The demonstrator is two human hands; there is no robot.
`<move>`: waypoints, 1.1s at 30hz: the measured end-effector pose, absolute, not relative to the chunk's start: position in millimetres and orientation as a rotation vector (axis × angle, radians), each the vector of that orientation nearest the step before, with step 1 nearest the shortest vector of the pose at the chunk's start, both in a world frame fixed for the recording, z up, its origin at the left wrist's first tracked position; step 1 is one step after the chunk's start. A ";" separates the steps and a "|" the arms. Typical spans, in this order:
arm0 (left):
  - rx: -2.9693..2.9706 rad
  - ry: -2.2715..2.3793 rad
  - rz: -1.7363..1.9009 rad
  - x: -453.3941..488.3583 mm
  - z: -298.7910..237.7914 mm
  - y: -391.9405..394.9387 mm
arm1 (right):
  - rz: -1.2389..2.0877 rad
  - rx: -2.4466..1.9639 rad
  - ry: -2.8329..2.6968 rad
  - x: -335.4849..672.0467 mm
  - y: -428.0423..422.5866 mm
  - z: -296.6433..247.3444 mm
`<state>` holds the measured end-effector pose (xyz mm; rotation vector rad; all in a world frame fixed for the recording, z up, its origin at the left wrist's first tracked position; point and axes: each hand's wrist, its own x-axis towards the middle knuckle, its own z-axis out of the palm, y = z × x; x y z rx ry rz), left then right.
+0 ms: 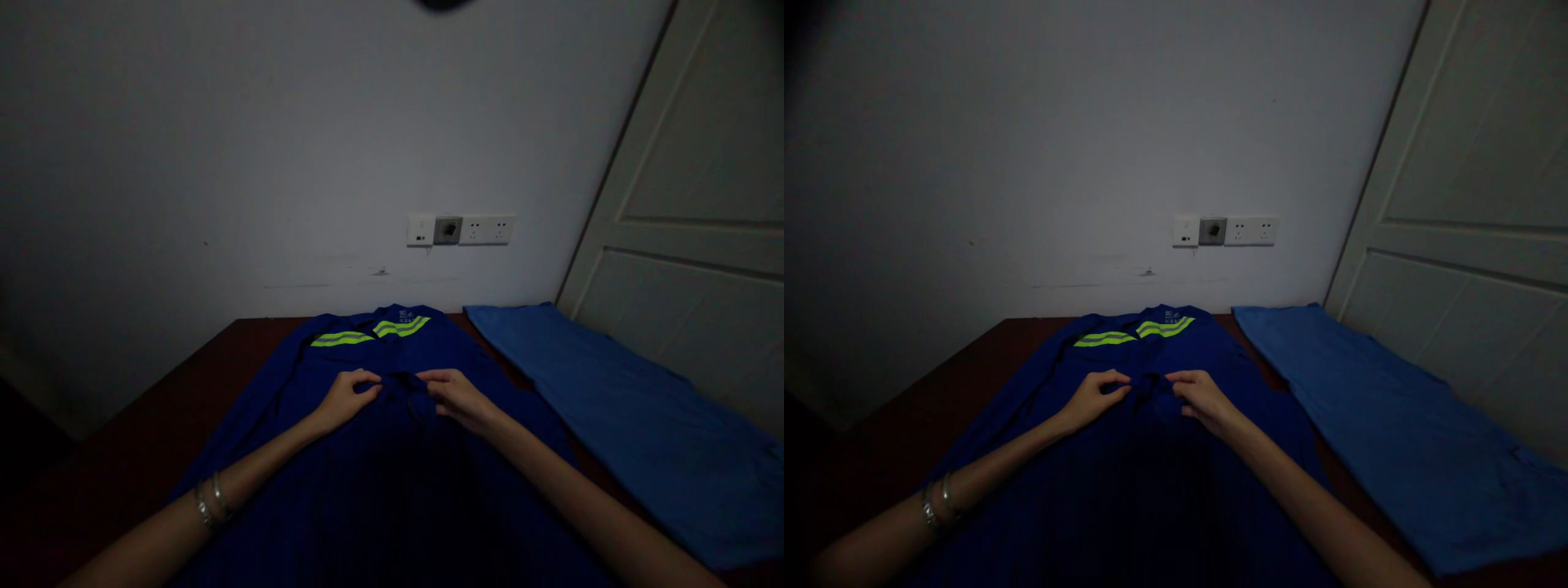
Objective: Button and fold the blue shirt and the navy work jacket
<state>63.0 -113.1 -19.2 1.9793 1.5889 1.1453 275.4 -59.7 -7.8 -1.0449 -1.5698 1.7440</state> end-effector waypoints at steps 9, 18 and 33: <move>1.937 1.585 1.163 67.5 -12.3 -108.1 | 1.280 -1.075 -2.000 275.7 -44.9 -13.6; 1.915 1.556 1.153 67.9 -8.1 -107.6 | 0.926 -0.974 -2.484 274.1 -38.2 3.9; 1.880 1.457 1.178 73.5 -1.2 -91.5 | 1.441 -0.910 -1.667 256.4 -6.0 -18.1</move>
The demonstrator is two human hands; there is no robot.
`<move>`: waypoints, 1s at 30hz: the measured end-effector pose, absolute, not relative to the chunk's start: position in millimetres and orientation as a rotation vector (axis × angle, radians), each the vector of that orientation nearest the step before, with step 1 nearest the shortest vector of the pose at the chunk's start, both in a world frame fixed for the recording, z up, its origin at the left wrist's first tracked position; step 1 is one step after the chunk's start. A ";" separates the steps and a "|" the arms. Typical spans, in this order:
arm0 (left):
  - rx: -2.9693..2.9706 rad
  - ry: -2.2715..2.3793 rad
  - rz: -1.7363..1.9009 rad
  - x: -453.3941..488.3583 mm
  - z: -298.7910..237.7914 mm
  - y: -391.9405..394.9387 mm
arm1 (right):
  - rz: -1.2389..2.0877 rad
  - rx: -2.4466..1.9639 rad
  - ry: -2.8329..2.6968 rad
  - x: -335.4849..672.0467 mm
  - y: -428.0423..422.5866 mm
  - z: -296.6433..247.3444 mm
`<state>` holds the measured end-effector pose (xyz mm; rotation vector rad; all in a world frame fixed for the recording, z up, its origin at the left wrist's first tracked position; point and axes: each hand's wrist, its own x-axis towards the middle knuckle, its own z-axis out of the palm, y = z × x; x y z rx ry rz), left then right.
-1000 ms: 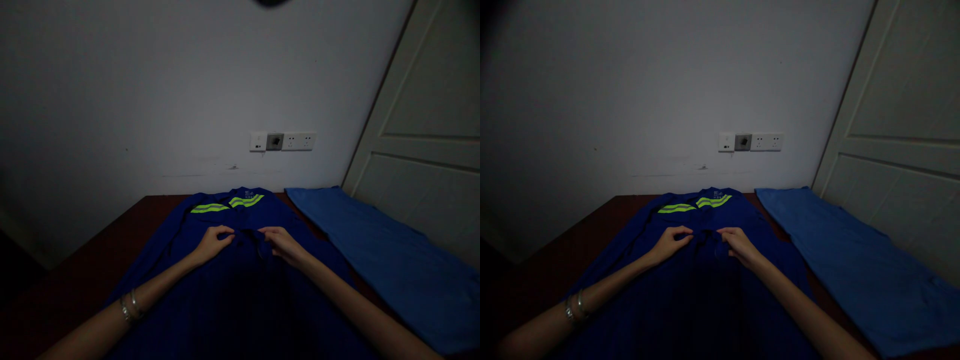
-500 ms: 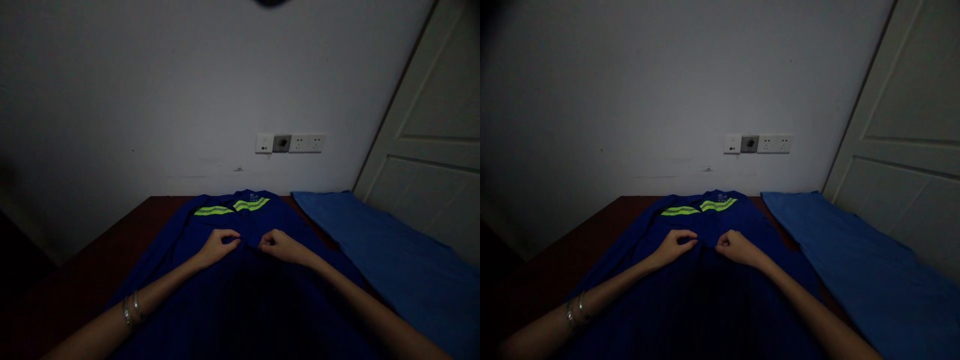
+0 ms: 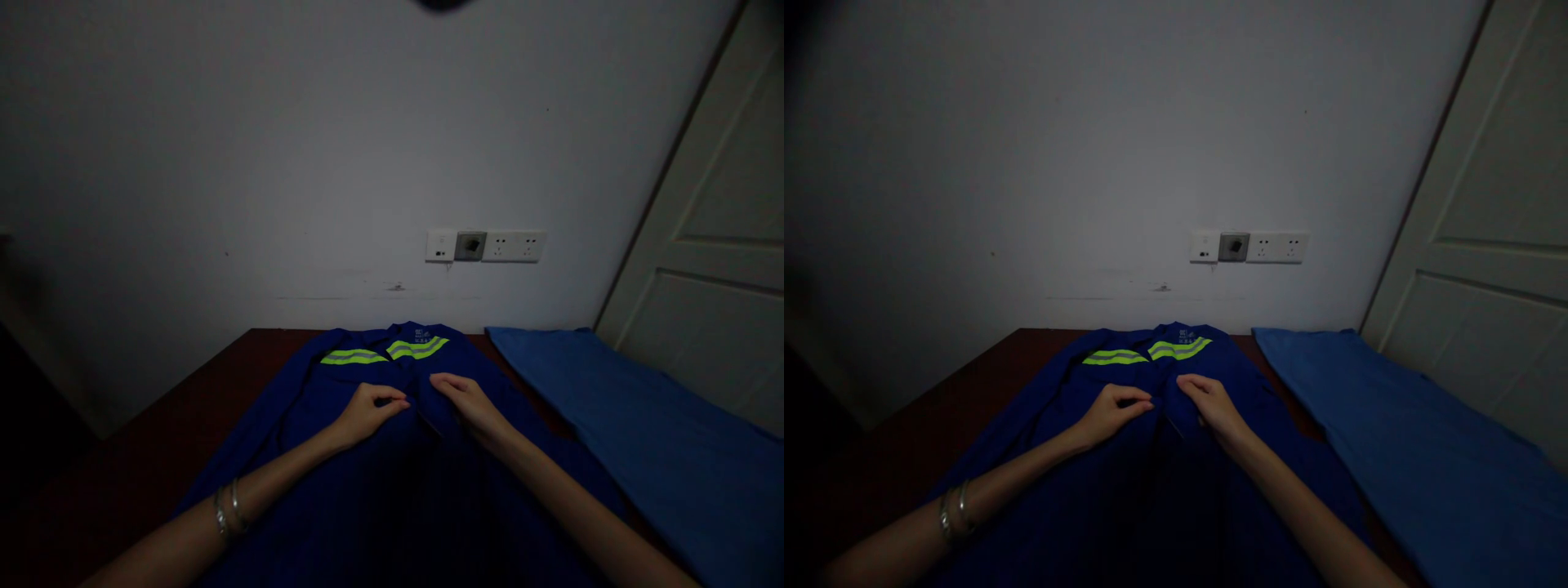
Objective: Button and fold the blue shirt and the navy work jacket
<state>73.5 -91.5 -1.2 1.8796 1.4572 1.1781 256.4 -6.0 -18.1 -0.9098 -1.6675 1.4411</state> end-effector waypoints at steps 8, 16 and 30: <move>1.871 1.464 1.203 75.5 -8.8 -80.7 | 1.577 -1.021 -1.600 251.9 -13.4 -3.5; 1.727 1.427 1.242 77.0 -16.5 -80.5 | 1.439 -0.957 -1.802 253.1 -4.6 -3.0; 1.830 1.490 1.301 81.0 -17.7 -81.8 | 1.113 -0.896 -1.816 246.7 -15.7 -0.2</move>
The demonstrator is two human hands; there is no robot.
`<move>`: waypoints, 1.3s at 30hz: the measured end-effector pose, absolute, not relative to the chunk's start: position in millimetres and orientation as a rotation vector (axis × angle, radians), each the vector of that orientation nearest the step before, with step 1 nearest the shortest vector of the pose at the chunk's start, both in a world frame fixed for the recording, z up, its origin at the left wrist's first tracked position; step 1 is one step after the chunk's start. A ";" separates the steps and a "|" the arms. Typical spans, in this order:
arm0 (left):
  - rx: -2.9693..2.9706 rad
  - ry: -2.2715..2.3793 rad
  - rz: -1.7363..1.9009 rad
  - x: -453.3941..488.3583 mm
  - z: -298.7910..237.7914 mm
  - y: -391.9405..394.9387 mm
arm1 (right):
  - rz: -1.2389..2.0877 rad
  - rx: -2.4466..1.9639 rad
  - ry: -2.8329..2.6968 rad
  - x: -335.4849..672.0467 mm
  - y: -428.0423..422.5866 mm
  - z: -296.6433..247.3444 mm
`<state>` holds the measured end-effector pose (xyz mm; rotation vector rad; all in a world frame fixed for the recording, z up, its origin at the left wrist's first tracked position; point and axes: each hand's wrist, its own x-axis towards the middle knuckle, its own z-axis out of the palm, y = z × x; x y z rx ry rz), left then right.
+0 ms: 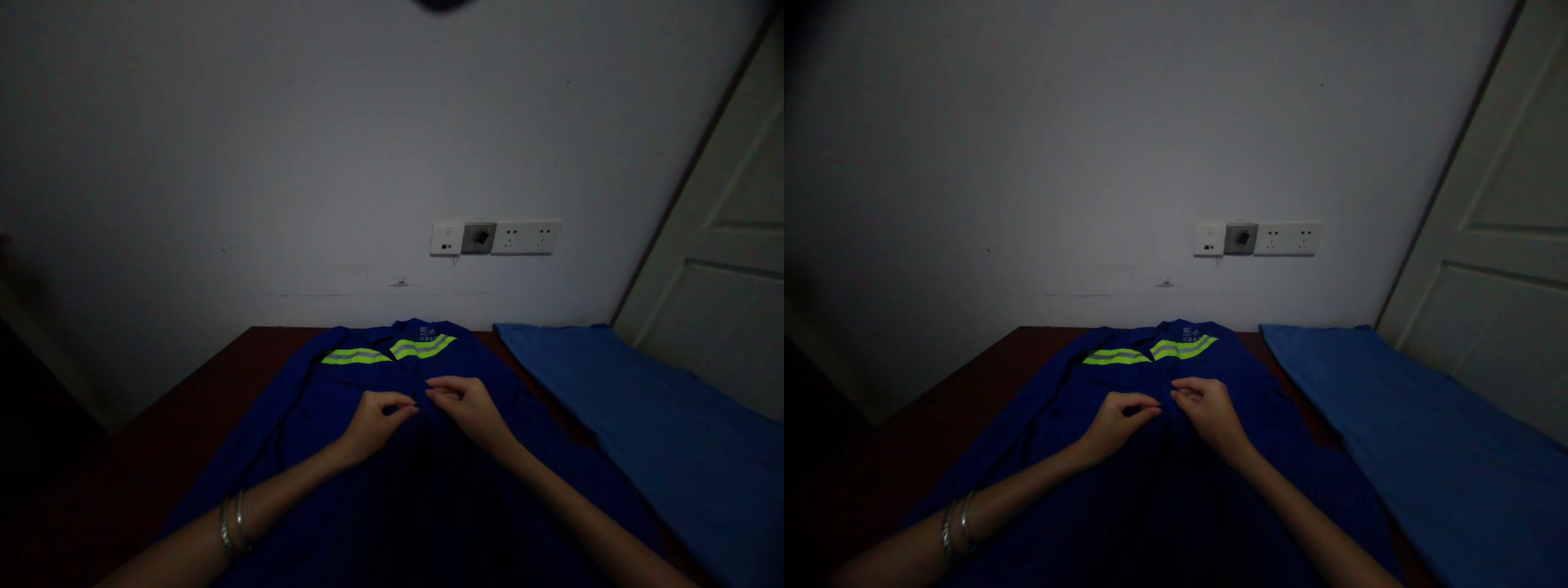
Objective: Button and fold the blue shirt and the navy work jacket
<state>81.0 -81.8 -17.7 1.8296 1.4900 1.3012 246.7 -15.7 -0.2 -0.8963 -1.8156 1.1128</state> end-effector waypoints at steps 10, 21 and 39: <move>1.960 1.583 1.293 87.2 -10.9 -82.6 | 1.253 -0.820 -1.771 247.6 -12.8 -5.9; 1.988 1.584 1.337 86.9 -12.1 -79.6 | 1.305 -0.848 -1.827 252.3 -8.4 -5.6; 2.064 1.581 1.264 84.8 -12.7 -81.9 | 1.287 -0.799 -1.946 253.0 -8.8 -11.0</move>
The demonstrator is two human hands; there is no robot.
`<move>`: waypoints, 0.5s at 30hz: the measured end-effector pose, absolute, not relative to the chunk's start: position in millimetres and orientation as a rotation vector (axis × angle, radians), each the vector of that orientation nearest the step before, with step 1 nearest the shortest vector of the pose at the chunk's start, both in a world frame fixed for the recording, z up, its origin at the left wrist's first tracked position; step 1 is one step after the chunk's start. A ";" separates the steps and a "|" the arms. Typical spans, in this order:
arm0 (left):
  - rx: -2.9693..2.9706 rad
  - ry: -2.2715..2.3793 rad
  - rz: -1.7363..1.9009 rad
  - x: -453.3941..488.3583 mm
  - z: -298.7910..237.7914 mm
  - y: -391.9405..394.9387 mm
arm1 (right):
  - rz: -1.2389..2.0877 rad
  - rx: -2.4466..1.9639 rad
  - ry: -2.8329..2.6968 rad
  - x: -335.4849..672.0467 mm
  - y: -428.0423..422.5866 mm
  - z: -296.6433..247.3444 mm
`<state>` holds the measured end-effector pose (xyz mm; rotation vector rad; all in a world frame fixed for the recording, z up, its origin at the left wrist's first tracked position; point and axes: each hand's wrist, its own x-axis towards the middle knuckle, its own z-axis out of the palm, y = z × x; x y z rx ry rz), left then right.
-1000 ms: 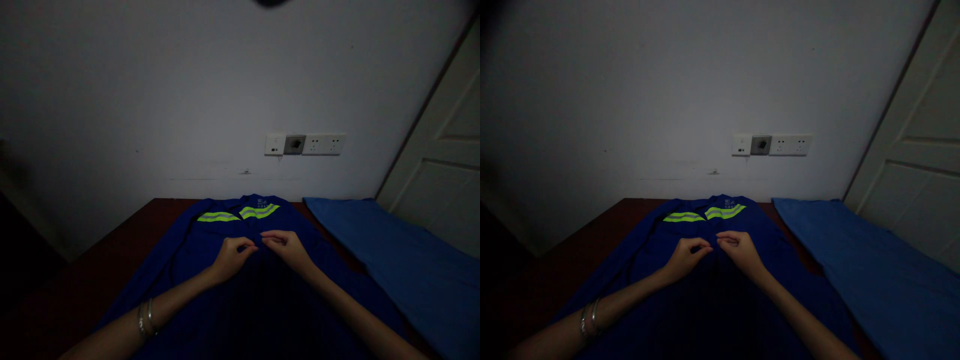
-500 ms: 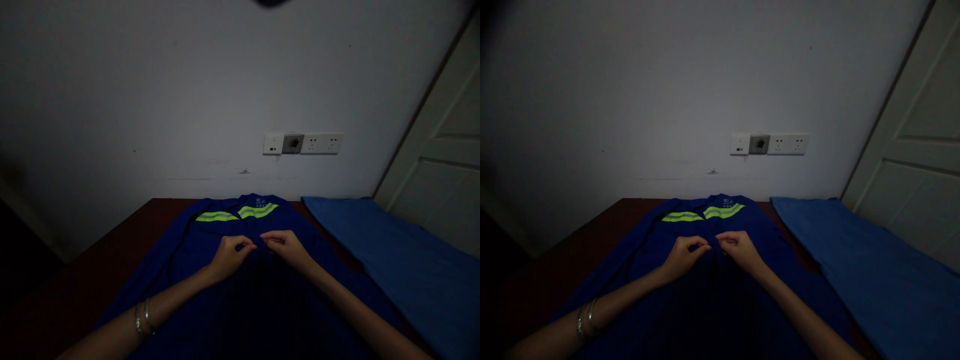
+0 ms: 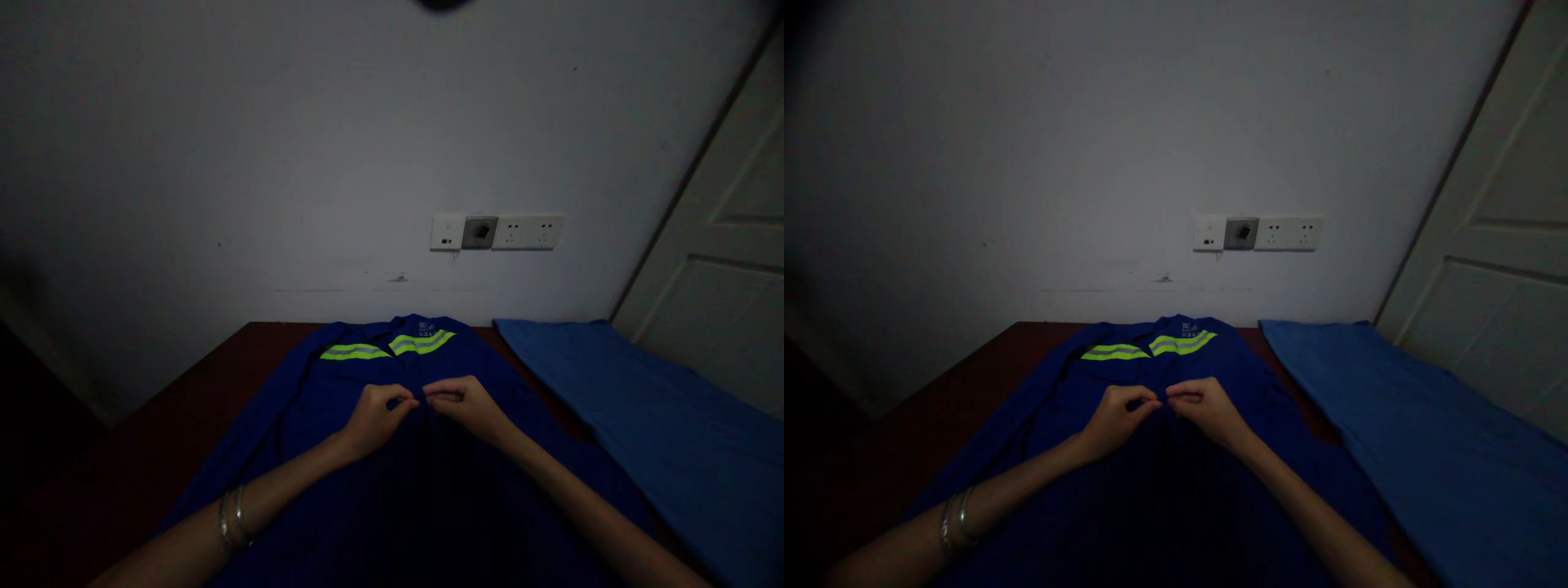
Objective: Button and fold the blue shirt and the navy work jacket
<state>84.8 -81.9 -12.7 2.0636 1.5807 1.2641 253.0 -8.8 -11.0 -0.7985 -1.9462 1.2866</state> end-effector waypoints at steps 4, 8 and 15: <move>2.052 1.567 1.267 85.9 -13.1 -83.3 | 1.242 -0.741 -2.002 252.9 -11.0 -10.4; 1.976 1.558 1.259 87.1 -13.1 -83.8 | 1.028 -0.613 -2.114 253.3 -13.2 -8.9; 1.686 1.419 1.316 86.8 -17.8 -77.8 | 0.705 -0.574 -2.169 250.6 -17.8 -7.4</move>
